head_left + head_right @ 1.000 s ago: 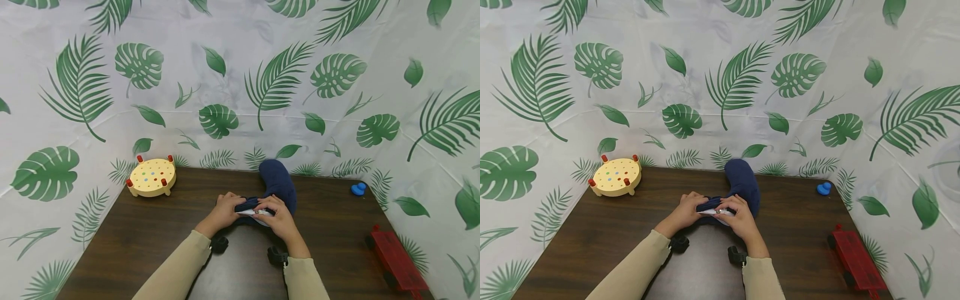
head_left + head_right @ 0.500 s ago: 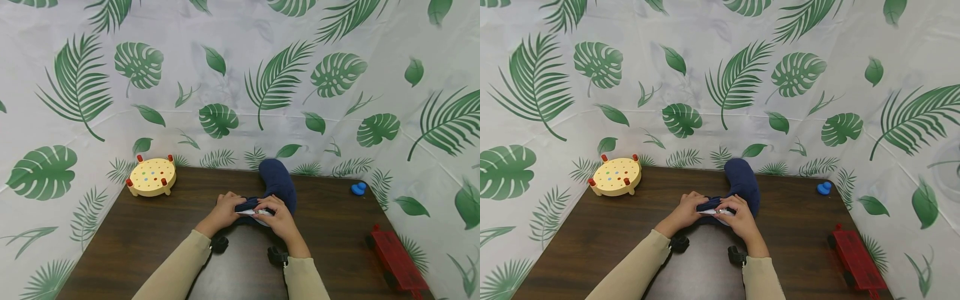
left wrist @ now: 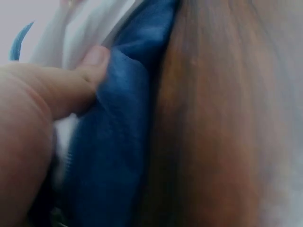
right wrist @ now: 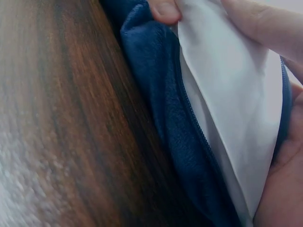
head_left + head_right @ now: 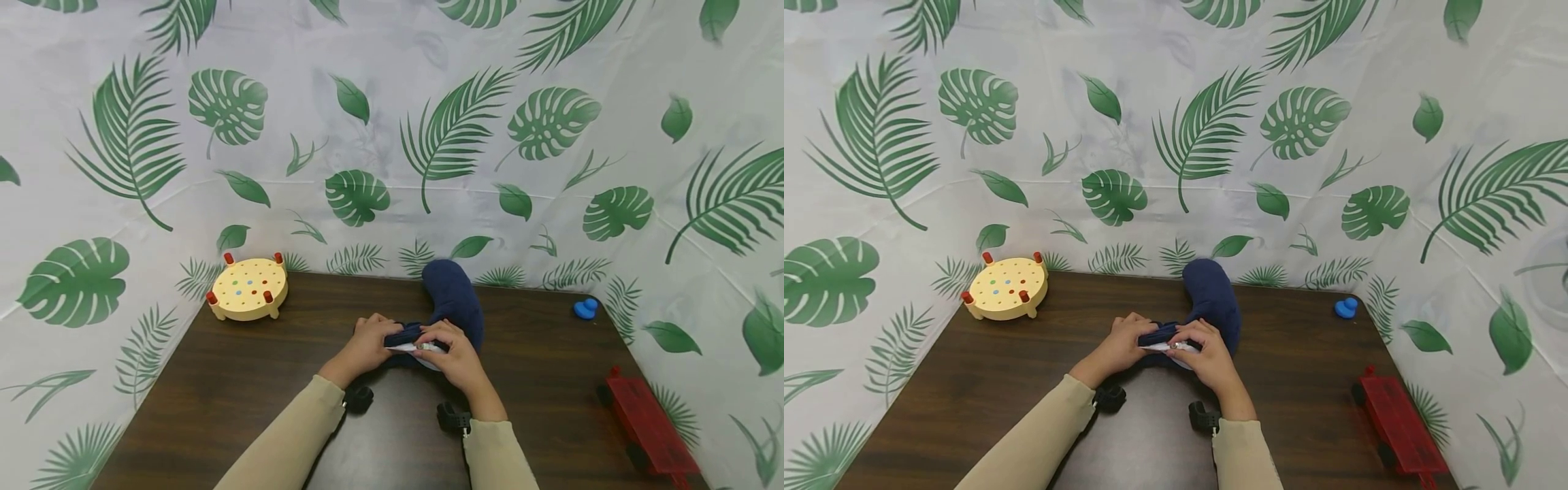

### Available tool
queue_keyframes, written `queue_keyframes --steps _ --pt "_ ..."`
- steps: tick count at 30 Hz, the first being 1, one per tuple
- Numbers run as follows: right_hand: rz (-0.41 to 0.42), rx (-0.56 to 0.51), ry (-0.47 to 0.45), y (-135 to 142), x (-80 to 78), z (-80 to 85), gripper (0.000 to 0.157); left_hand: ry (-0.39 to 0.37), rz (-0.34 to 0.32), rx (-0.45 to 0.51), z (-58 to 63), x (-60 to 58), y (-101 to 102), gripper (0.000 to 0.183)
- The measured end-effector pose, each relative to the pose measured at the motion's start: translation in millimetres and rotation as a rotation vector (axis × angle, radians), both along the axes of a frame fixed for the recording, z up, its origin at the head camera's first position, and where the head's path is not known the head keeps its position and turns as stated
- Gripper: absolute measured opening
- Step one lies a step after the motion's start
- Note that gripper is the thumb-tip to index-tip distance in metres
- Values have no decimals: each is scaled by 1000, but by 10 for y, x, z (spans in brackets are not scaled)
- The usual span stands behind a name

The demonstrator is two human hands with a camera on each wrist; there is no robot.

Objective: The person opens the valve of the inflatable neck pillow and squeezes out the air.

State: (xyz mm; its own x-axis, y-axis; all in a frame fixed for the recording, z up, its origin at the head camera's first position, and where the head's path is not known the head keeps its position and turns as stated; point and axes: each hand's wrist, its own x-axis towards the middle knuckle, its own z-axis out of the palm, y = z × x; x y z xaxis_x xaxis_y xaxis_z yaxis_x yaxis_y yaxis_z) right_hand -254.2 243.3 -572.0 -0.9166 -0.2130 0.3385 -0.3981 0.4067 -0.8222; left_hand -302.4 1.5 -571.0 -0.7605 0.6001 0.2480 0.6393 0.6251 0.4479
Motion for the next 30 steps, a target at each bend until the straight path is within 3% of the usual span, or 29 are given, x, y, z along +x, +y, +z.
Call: queue_keyframes --steps 4,7,10,12,17,25,30 --pt "12 -48 -30 17 3 -36 15 -69 70 -147 158 95 16 48" --pt "22 -51 -28 30 0 -57 12 -178 146 -248 288 194 33 79" --pt "53 -29 -6 34 -11 -72 12 -282 189 -298 349 274 63 106" --pt "76 -4 8 32 -22 -78 14 -304 195 -298 338 292 81 113" --pt "118 31 12 23 -47 -73 16 -214 164 -239 236 220 80 100" --pt "78 -16 -79 34 -21 -46 11 -129 69 -131 150 130 80 53" --pt "49 -37 -53 37 -8 -3 14 -127 67 -70 131 132 98 55"
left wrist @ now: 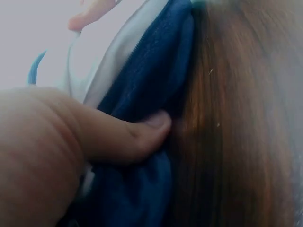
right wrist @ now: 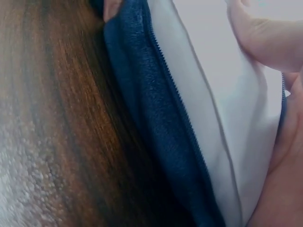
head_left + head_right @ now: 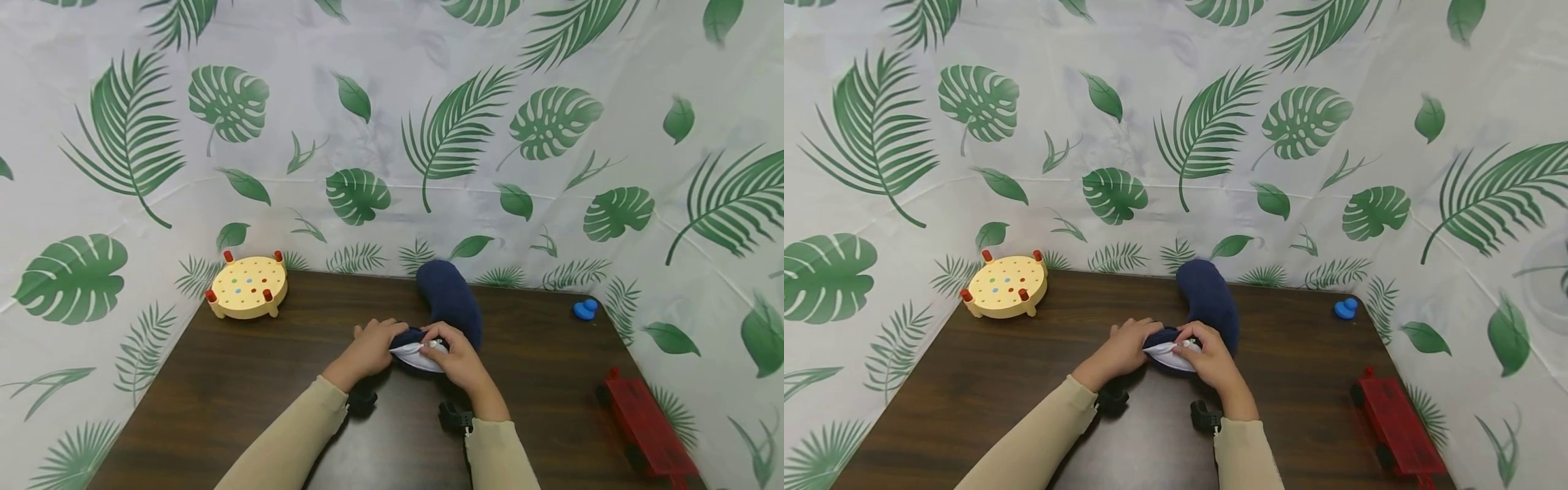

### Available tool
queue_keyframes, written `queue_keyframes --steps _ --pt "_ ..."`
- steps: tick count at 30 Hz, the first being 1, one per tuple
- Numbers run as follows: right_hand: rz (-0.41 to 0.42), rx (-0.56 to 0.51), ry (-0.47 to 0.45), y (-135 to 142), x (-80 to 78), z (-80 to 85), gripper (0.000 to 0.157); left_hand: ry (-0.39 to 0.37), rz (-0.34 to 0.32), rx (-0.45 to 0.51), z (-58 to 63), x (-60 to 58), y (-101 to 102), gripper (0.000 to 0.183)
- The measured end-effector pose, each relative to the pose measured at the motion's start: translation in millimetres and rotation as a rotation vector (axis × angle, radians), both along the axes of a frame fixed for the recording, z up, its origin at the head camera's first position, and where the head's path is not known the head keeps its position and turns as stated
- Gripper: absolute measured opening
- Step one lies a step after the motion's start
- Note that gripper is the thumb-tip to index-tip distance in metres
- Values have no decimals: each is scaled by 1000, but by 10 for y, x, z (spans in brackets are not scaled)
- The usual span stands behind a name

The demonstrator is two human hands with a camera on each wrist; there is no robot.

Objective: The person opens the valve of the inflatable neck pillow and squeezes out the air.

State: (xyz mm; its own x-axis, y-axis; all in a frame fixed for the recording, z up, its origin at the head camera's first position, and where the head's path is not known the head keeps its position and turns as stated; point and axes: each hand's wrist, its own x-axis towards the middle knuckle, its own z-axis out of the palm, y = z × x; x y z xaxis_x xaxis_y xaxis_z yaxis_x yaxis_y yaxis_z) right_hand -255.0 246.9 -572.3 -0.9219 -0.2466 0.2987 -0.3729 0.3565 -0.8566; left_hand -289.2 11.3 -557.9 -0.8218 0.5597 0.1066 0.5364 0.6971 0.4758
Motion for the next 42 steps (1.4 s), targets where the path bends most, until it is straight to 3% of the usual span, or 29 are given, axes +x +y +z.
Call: queue_keyframes --steps 8,12,19,24,35,39,42 --pt "10 -20 29 -10 2 54 18 3 -42 92 -23 -23 20 46" --pt "24 -63 43 18 -7 10 17 -12 -33 107 -19 -21 27 47" --pt "62 -96 76 55 -25 -31 17 -61 1 102 -15 -26 47 48" --pt "32 -92 62 36 -6 12 17 -32 -16 92 -33 -43 64 36" --pt "32 -82 77 48 13 24 14 -24 -69 72 25 -11 50 36" --pt "37 -78 23 64 26 11 13 -20 -96 -6 57 10 12 46" --pt "66 -85 -1 76 34 -1 10 -2 -94 -37 94 28 -20 78"
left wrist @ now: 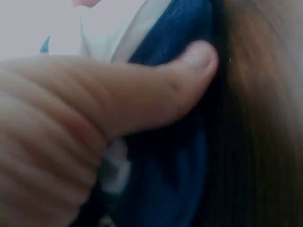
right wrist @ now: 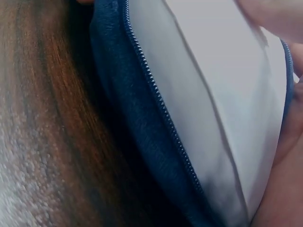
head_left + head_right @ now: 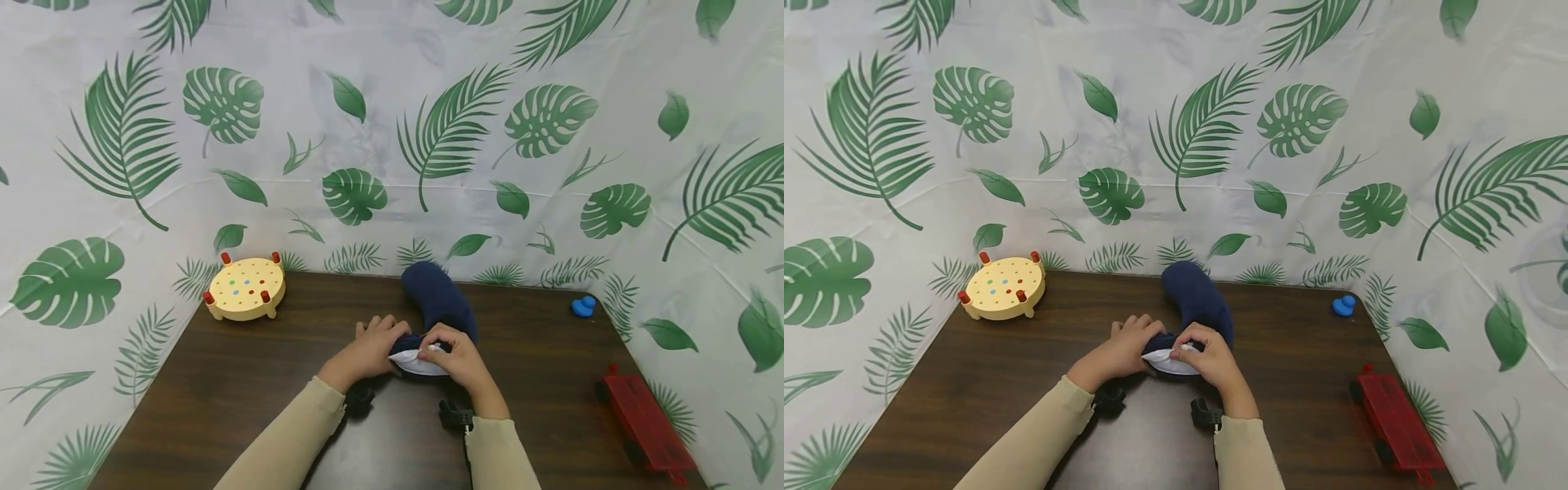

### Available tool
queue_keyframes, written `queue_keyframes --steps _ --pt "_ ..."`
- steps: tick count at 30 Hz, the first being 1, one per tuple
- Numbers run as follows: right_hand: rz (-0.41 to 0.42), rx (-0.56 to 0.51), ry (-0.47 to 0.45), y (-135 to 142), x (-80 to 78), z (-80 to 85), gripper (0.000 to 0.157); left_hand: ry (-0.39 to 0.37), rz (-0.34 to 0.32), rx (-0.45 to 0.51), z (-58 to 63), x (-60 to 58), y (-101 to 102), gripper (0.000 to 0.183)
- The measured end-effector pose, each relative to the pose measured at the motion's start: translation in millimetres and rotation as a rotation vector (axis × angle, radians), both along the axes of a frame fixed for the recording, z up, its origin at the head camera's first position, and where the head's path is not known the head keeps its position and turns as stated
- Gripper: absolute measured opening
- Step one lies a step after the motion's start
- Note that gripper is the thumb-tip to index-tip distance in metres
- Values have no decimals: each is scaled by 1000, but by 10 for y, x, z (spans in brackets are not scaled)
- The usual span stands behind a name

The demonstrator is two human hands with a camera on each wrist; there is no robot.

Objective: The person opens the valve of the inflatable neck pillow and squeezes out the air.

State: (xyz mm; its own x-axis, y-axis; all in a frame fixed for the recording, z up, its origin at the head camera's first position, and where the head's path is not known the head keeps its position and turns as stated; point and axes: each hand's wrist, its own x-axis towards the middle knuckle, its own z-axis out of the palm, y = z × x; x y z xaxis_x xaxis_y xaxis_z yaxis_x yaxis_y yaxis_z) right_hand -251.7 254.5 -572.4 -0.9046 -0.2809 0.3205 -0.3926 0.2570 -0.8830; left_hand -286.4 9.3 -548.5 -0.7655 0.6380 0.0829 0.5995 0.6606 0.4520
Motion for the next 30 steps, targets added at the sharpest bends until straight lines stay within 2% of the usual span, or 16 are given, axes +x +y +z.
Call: queue_keyframes --steps 3,6,10,14,19,21,26,30 --pt "70 -22 -16 9 10 8 10 29 14 2 44 14 -26 120" --pt "176 -36 -69 16 24 29 13 86 8 -3 81 25 -43 144" --pt "303 -32 -149 26 38 60 14 126 -34 -55 105 30 -41 152" --pt "356 -25 -178 27 48 88 19 101 -46 -114 106 44 -27 152" --pt "339 -45 -138 20 52 121 7 108 14 -138 95 46 -2 146" --pt "317 -57 -101 20 53 141 7 122 46 -131 91 44 12 140" --pt "211 -49 -8 37 57 202 14 172 146 -112 76 43 66 124" --pt "109 -31 24 43 60 241 15 178 223 -112 108 73 99 109"
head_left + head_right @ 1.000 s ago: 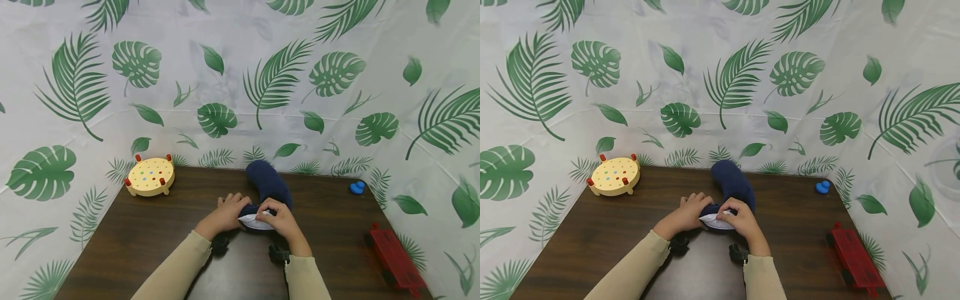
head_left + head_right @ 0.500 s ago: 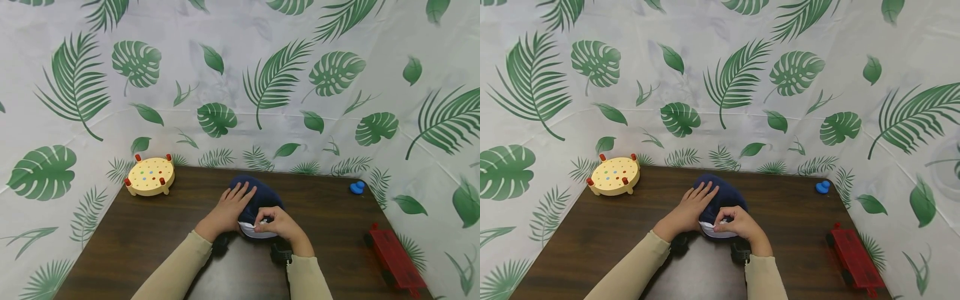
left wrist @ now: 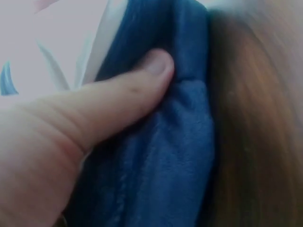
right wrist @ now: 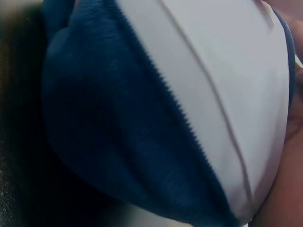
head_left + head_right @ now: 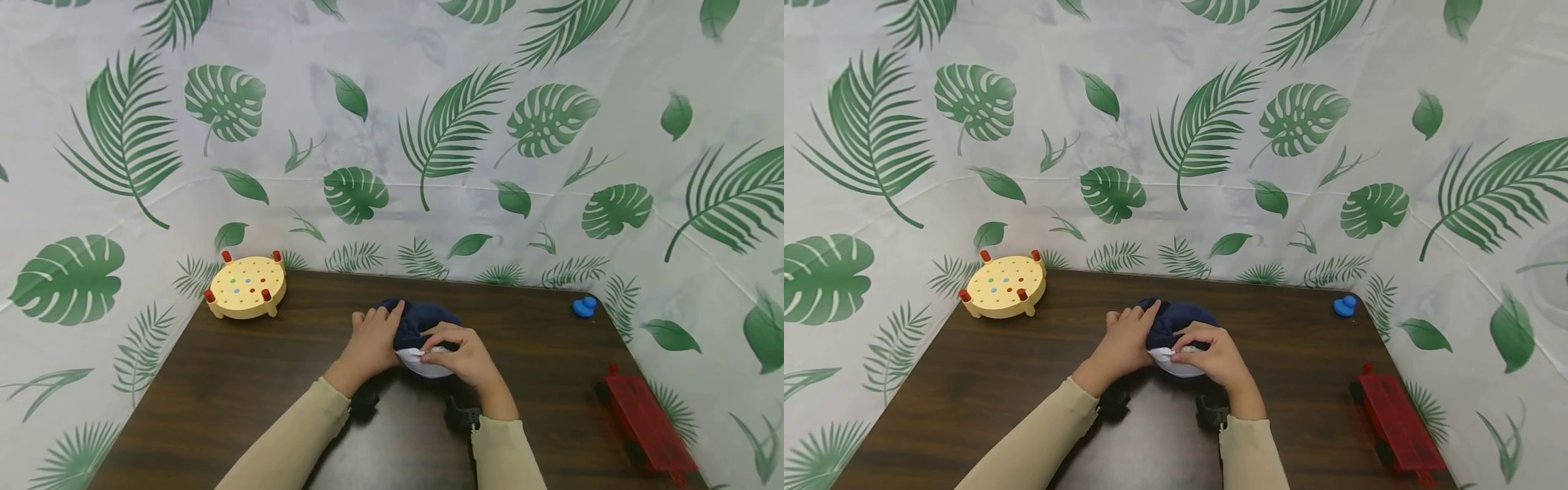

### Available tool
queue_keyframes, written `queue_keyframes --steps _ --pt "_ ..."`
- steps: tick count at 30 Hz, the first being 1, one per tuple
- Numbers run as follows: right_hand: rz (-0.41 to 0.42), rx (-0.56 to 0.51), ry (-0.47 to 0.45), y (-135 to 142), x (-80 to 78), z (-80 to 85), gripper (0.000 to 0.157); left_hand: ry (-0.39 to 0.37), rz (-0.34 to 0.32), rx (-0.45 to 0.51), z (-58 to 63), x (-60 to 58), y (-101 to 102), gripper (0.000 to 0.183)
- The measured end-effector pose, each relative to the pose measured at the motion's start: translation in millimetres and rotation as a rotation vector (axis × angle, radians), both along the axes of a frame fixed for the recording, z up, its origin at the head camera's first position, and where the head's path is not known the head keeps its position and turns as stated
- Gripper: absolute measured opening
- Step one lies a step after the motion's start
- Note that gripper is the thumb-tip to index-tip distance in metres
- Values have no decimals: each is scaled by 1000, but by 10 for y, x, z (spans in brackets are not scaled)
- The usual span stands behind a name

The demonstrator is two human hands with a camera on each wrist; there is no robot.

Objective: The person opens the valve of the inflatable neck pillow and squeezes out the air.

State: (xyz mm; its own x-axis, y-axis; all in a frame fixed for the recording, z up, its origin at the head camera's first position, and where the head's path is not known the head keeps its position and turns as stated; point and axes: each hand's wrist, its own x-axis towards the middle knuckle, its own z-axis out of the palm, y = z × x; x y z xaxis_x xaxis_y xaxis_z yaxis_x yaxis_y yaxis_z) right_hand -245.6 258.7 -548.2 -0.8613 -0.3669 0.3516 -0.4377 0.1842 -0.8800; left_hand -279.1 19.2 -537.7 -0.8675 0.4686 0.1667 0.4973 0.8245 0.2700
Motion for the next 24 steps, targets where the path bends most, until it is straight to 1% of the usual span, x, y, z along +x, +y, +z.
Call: queue_keyframes --steps 3,6,7,9,10,12,14,16,18,20,24 --pt "-73 -16 40 -10 4 23 16 8 63 14 60 28 5 82" --pt "-131 -49 86 -30 4 41 16 47 131 -5 126 45 -5 56" --pt "-143 -60 96 -38 2 45 16 64 148 -21 143 49 -10 53" --pt "-156 -75 97 -51 -1 44 16 100 170 -45 168 58 -21 53" --pt "-158 -78 88 -61 -4 40 16 105 174 -49 173 57 -29 53" --pt "-151 -81 70 -72 -11 25 15 80 161 -43 176 48 -44 56" --pt "-151 -82 58 -77 -19 -4 14 23 125 -27 161 28 -62 67" --pt "-155 -83 49 -79 -30 -44 15 -51 86 -7 123 -14 -79 79" --pt "-165 -79 37 -84 -48 -86 15 -103 52 14 78 -56 -100 91" --pt "-177 -74 28 -90 -73 -125 16 -120 45 39 31 -98 -115 99" --pt "-186 -60 4 -102 -93 -185 18 -107 68 85 -60 -148 -131 107"
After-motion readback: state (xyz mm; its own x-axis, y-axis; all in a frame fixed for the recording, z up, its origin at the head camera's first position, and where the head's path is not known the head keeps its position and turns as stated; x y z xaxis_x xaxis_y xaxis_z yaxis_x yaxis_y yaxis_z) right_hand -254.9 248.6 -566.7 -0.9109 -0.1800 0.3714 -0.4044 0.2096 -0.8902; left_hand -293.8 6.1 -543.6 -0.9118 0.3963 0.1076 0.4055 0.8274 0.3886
